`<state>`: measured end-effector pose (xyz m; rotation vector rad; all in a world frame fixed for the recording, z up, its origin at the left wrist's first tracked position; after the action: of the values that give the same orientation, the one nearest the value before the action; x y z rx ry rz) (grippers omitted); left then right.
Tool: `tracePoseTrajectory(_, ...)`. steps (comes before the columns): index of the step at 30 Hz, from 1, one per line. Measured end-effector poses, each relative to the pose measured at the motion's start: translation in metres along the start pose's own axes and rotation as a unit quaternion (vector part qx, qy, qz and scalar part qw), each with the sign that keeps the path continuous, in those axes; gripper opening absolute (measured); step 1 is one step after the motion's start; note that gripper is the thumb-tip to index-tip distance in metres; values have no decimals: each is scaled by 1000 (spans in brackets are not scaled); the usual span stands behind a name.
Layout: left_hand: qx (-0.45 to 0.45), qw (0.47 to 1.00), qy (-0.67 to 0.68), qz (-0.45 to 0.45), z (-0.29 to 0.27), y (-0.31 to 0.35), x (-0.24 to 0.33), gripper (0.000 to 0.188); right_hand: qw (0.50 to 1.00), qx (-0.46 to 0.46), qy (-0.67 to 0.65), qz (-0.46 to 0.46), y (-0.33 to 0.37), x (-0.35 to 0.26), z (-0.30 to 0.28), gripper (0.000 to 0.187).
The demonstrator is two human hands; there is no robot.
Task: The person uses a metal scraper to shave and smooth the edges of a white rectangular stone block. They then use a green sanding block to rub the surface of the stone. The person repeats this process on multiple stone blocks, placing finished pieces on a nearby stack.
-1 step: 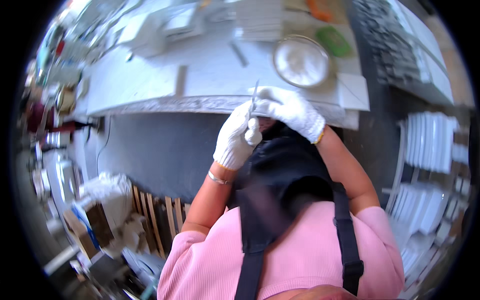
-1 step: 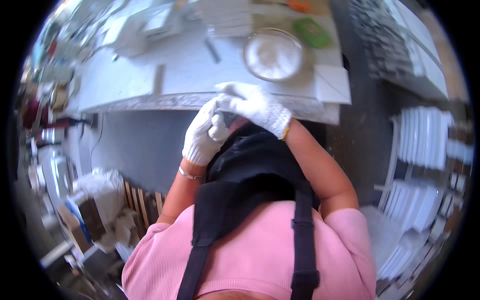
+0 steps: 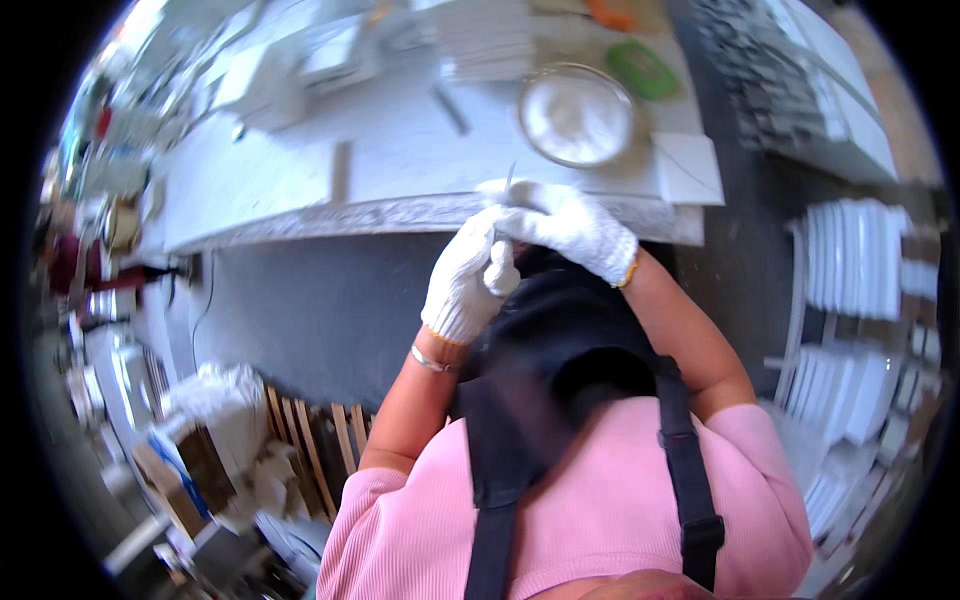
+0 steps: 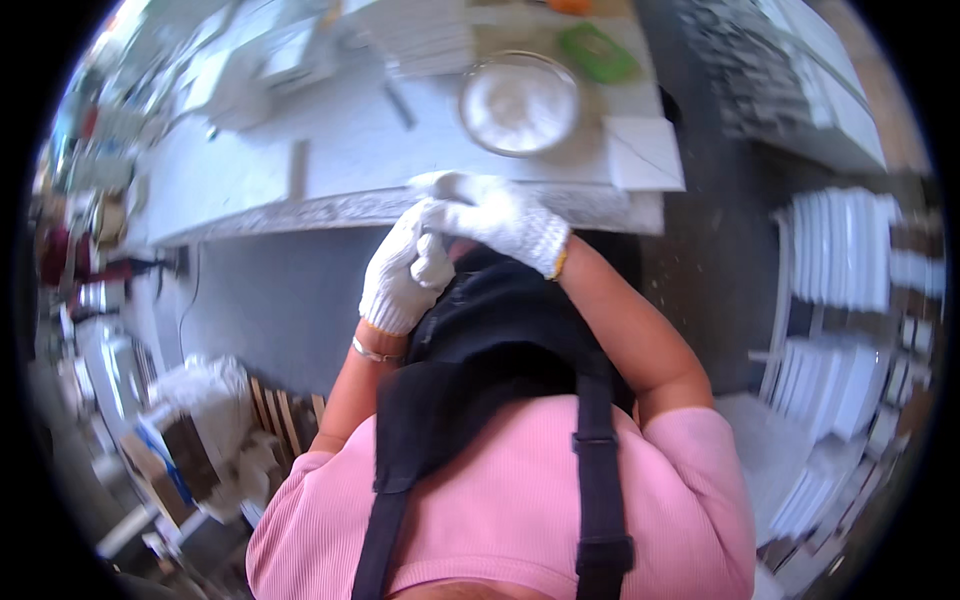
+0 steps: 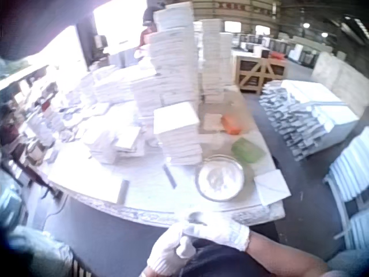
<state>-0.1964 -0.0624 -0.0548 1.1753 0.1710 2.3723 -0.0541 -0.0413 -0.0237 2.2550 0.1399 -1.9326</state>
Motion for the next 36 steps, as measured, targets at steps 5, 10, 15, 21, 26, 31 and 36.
tracePoseTrajectory(5, -100, 962, 103, -232, 60, -2, -48, 28, 978, 73, -183, 74, 51, 18, -45, 33)
tracePoseTrajectory(10, -134, 919, -363, -83, 113, -11, -35, 33, 937, 260, -233, 30, 115, 23, -129, 26)
tracePoseTrajectory(15, -203, 735, -581, 286, 177, -40, -40, 44, 861, 479, -171, 25, 205, 43, -225, 35)
tracePoseTrajectory(21, -206, 572, -683, 405, 222, -94, -89, 76, 819, 535, -157, 135, 235, 81, -242, 35)
tracePoseTrajectory(26, -187, 528, -741, 371, 232, -119, -104, 86, 852, 496, -100, 134, 219, 90, -248, 39)
tracePoseTrajectory(31, -222, 578, -675, 400, 230, -125, -101, 86, 872, 464, -73, 138, 196, 95, -265, 38)
tracePoseTrajectory(36, -236, 630, -633, 383, 220, -125, -100, 90, 888, 428, -102, 130, 186, 110, -267, 34)
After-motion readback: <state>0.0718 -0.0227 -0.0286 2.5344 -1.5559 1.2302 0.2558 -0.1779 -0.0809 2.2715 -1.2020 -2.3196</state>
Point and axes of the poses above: each hand's wrist, its own y-axis away from the middle knuckle, its own z-axis out of the palm, x = y × z, the point moved 6 cm from there along -y, towards the middle knuckle, and after that the axes turned 8 degrees about x, right-handed, at the moved point
